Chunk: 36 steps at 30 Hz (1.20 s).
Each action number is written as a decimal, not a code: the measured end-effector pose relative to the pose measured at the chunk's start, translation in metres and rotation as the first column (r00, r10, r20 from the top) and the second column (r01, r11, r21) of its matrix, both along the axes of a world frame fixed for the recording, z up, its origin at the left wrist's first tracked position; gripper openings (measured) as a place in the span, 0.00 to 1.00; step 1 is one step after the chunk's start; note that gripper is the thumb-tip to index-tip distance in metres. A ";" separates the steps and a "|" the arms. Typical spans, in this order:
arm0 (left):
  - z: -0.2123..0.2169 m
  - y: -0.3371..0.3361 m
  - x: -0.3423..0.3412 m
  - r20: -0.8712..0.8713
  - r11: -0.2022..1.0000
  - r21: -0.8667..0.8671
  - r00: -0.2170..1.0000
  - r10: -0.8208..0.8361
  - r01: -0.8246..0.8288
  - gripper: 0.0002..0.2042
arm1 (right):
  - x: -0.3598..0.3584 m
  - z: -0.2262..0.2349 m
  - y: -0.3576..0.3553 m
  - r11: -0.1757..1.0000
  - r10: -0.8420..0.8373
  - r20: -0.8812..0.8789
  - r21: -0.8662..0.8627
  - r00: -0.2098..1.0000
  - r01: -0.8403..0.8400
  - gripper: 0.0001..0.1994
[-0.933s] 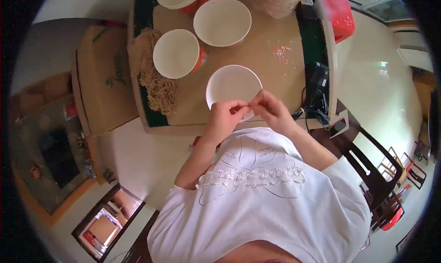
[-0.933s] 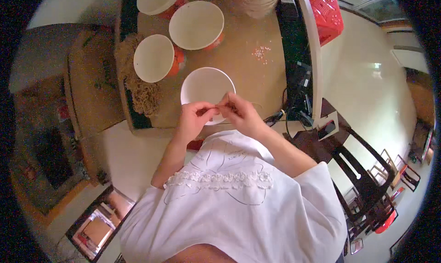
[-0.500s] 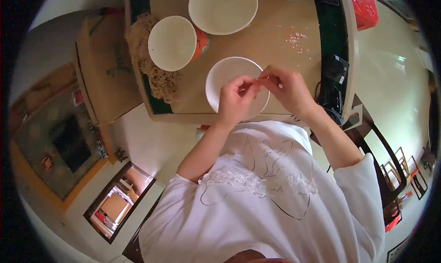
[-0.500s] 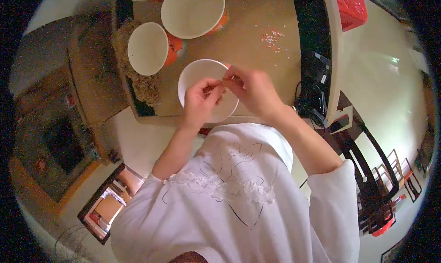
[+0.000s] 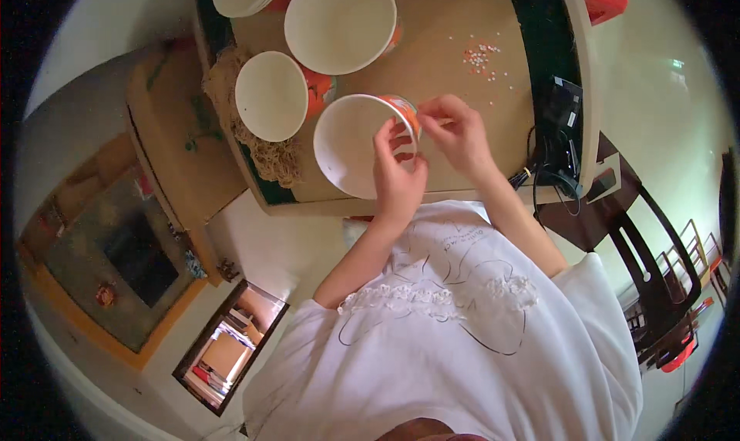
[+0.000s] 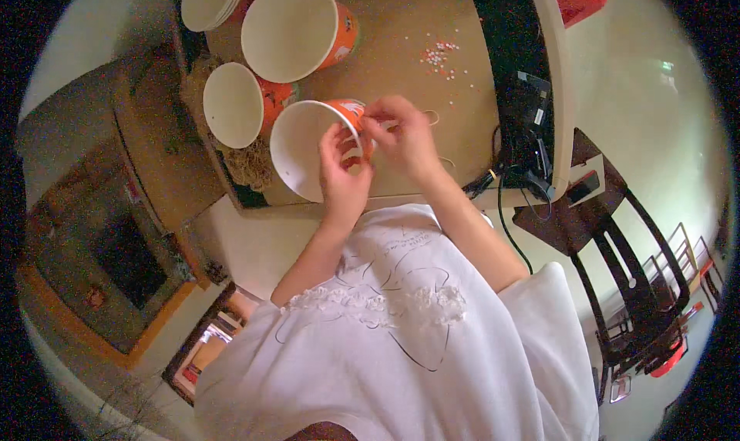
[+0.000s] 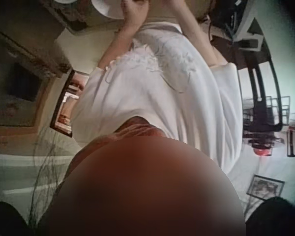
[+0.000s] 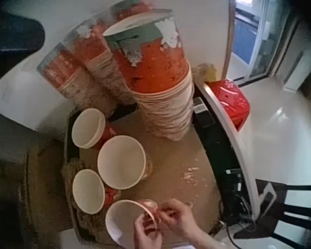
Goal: Placing rubber bands around the rims of paper bowls for packaging.
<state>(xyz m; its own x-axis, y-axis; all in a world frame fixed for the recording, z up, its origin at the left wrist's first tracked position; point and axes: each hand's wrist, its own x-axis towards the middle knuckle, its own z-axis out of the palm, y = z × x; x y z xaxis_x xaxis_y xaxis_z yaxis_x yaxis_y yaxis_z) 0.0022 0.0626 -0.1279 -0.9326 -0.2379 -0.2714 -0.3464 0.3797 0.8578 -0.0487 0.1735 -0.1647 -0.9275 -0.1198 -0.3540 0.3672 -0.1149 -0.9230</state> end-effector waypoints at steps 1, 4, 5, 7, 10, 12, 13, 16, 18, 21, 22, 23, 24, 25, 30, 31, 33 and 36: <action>0.003 -0.005 0.007 -0.039 0.999 -0.031 0.999 -0.023 0.022 0.29 | 0.005 0.003 -0.003 0.999 0.007 -0.026 -0.037 1.000 -0.008 0.05; 0.007 -0.022 0.026 0.034 0.997 0.070 0.999 0.013 -0.016 0.26 | 0.019 0.017 -0.010 0.996 0.082 -0.055 0.049 0.995 -0.080 0.04; 0.011 -0.023 0.030 0.036 0.995 0.088 0.998 0.047 -0.050 0.25 | 0.022 0.021 -0.013 0.994 0.088 -0.134 0.080 0.987 -0.078 0.04; 0.022 -0.024 0.029 0.050 0.984 0.164 0.996 0.067 -0.075 0.25 | 0.028 0.026 -0.015 0.995 0.081 -0.105 0.060 0.991 -0.075 0.04; 0.024 -0.026 0.032 0.044 0.978 0.184 0.994 0.095 -0.102 0.24 | 0.033 0.032 -0.018 0.994 0.089 -0.119 0.075 0.989 -0.080 0.05; 0.022 -0.029 0.035 0.023 0.979 0.177 0.995 0.099 -0.102 0.24 | 0.033 0.035 -0.020 0.991 0.103 -0.164 0.103 0.981 -0.087 0.05; 0.021 -0.031 0.036 0.031 0.974 0.195 0.994 0.108 -0.111 0.23 | 0.033 0.035 -0.020 0.987 0.123 -0.179 0.127 0.976 -0.101 0.05; 0.023 -0.028 0.034 0.039 0.971 0.217 0.995 0.096 -0.103 0.23 | 0.035 0.032 -0.020 0.976 0.150 -0.209 0.184 0.966 -0.112 0.06; 0.024 -0.027 0.033 0.038 0.972 0.218 0.996 0.080 -0.087 0.23 | 0.035 0.031 -0.019 0.971 0.160 -0.226 0.214 0.961 -0.111 0.06; 0.022 -0.028 0.035 0.025 0.972 0.233 0.999 0.020 -0.025 0.22 | 0.035 0.033 -0.016 0.947 0.195 -0.265 0.303 0.944 -0.111 0.07; 0.021 -0.030 0.035 0.019 0.962 0.274 1.000 -0.004 -0.001 0.22 | 0.036 0.032 -0.014 0.948 0.192 -0.261 0.297 0.946 -0.111 0.07; 0.019 -0.030 0.035 0.009 0.948 0.317 1.000 -0.026 0.022 0.21 | 0.037 0.030 -0.011 0.949 0.193 -0.257 0.296 0.947 -0.113 0.07; 0.014 -0.029 0.034 0.003 0.978 0.206 1.000 -0.027 0.026 0.16 | 0.038 0.030 -0.010 0.946 0.201 -0.264 0.303 0.943 -0.117 0.07; 0.015 -0.029 0.031 -0.007 0.977 0.213 1.000 -0.019 0.020 0.16 | 0.039 0.029 -0.008 0.947 0.200 -0.229 0.296 0.953 -0.127 0.06; 0.006 -0.024 0.018 -0.081 0.956 -0.248 0.980 -0.185 0.160 0.03 | 0.042 0.030 0.009 0.893 0.304 -0.161 0.390 0.939 -0.222 0.07; 0.006 -0.023 0.017 -0.075 0.965 -0.207 0.981 -0.178 0.159 0.03 | 0.042 0.036 0.013 0.885 0.322 -0.074 0.378 0.944 -0.273 0.09; 0.010 -0.023 0.014 -0.011 0.999 -0.003 0.999 -0.035 0.035 0.03 | 0.046 0.050 0.015 0.871 0.346 0.005 0.371 0.938 -0.323 0.11; -0.008 -0.037 0.019 0.100 0.943 0.301 0.988 0.118 -0.143 0.06 | 0.062 0.078 0.011 0.754 0.600 -0.180 0.454 0.780 -0.475 0.17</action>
<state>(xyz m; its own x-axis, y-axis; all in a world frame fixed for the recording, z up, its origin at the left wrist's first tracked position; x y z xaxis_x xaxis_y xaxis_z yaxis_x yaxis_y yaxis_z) 0.0210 0.0254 -0.1357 -0.8714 -0.2496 -0.4224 -0.4471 0.0495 0.8931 0.0136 0.1850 -0.0862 -0.8105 -0.5518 -0.1965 -0.0358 0.3814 -0.9237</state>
